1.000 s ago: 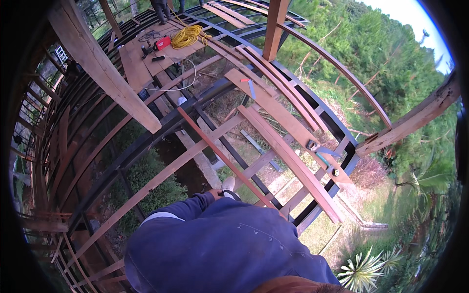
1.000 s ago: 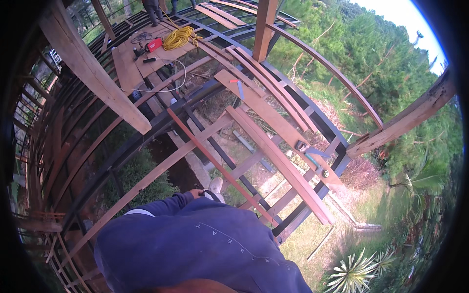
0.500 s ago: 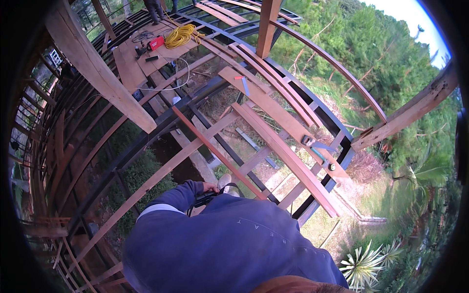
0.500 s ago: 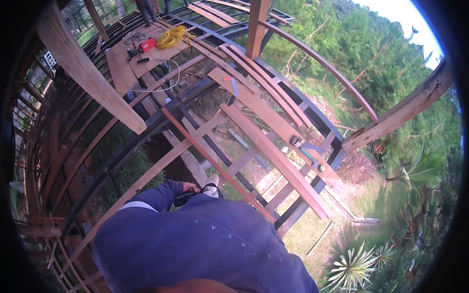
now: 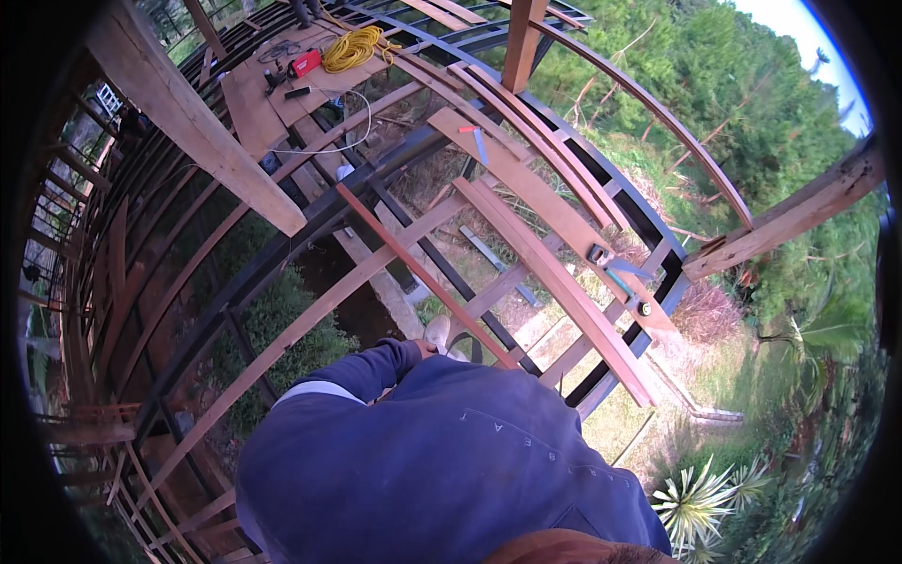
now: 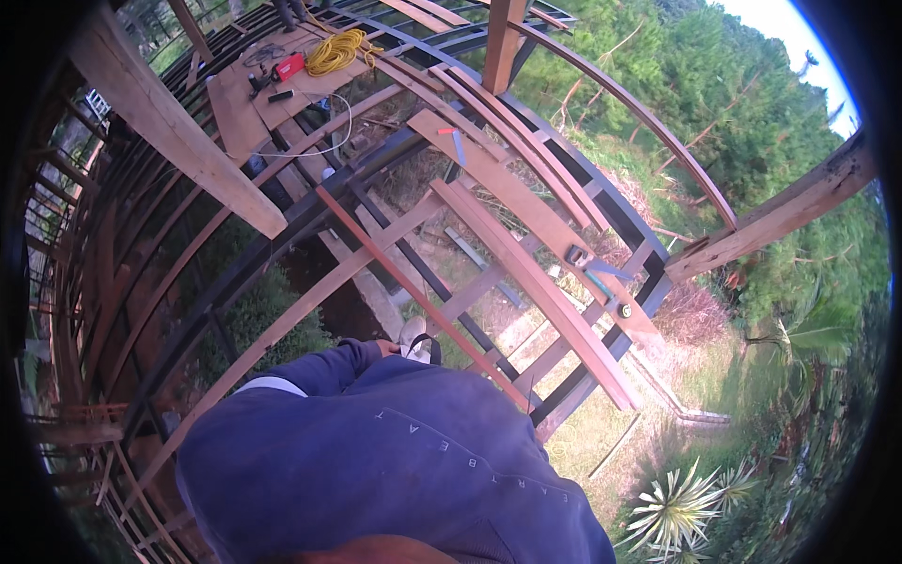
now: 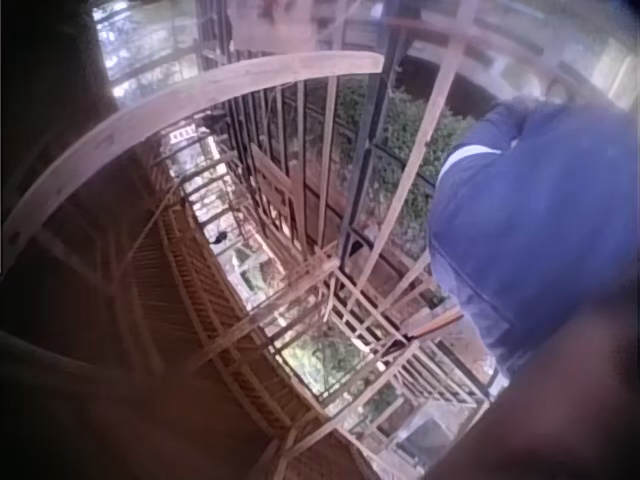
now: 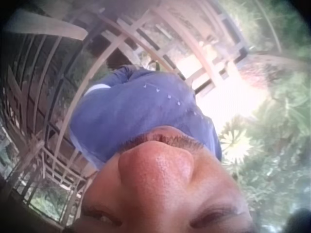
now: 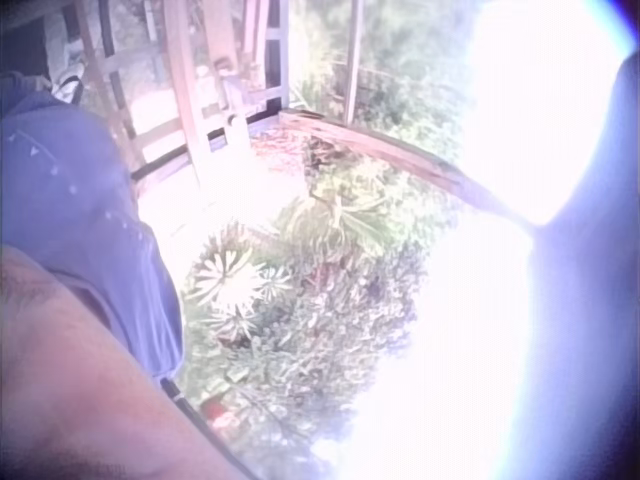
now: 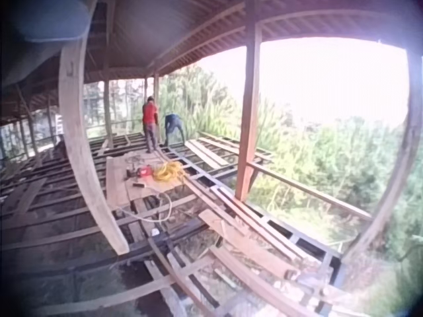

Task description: The person uses a hand saw to cut a curved wooden plank on a wooden structure. They then use a square ruler and a pencil to mark measurements on the wood.

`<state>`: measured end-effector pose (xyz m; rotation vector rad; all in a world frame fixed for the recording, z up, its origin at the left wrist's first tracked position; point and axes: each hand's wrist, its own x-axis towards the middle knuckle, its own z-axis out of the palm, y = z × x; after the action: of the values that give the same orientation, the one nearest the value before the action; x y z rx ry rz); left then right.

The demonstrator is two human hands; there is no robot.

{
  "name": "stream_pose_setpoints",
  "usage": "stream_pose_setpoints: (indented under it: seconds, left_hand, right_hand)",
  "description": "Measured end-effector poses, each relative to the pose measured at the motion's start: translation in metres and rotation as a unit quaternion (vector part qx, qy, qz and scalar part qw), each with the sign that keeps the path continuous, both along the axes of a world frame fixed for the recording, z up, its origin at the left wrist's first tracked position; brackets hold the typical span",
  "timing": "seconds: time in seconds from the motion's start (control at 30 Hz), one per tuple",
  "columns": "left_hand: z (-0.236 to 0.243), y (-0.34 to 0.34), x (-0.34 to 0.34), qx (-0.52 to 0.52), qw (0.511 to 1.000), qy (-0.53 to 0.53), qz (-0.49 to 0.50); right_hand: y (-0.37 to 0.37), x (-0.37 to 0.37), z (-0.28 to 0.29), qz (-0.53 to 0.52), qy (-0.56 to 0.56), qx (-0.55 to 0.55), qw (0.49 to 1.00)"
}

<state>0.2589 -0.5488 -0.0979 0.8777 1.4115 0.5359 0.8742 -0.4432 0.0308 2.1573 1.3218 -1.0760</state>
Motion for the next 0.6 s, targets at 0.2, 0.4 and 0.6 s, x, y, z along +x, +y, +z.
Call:
stream_pose_setpoints:
  seconds: [0.2, 0.4, 0.6]
  left_hand:
    - [0.058, 0.017, 0.026, -0.075, 0.985, 0.097, 0.121]
    - [0.039, -0.006, 0.017, -0.045, 0.992, 0.093, 0.068]
    - [0.043, -0.011, 0.006, 0.039, 0.999, -0.006, -0.022]
  right_hand:
    - [-0.007, 0.008, -0.001, -0.014, -0.013, -0.003, 1.000]
    - [-0.009, -0.001, -0.010, -0.005, 0.000, -0.006, 1.000]
    - [-0.008, -0.014, -0.026, 0.004, 0.017, -0.015, 1.000]
